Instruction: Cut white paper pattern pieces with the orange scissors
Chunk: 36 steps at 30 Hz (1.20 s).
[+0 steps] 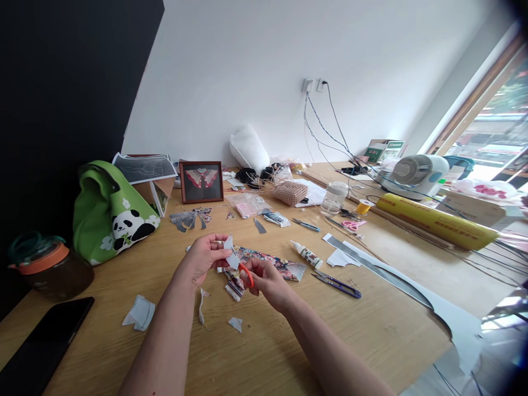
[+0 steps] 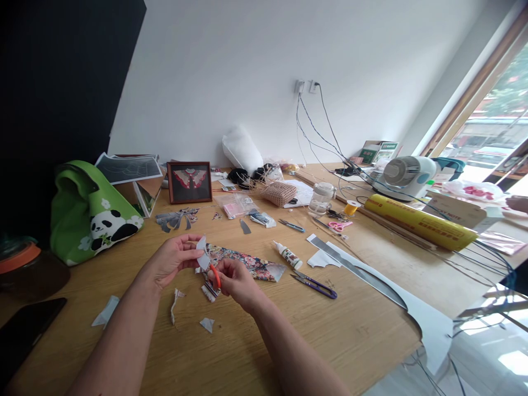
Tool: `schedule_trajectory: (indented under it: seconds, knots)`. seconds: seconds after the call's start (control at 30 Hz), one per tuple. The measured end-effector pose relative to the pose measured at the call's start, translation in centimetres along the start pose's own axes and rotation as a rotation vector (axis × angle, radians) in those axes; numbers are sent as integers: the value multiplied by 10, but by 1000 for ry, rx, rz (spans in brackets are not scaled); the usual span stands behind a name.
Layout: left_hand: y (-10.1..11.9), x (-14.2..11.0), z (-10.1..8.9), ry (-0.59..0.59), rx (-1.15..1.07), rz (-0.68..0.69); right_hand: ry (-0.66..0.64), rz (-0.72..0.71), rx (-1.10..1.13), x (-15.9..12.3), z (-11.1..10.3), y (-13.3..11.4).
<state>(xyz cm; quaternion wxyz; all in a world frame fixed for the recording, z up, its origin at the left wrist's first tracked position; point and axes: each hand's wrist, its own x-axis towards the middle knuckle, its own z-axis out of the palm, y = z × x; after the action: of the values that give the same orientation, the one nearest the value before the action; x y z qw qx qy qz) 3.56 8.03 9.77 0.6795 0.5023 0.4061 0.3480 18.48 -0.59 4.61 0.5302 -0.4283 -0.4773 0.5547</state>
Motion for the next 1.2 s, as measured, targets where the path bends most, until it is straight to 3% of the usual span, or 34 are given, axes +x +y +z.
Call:
schedule_trajectory:
  seconds: [1.2]
  knots:
    - [0, 1, 2, 15, -19, -11, -19, -11, 17, 2, -2, 7]
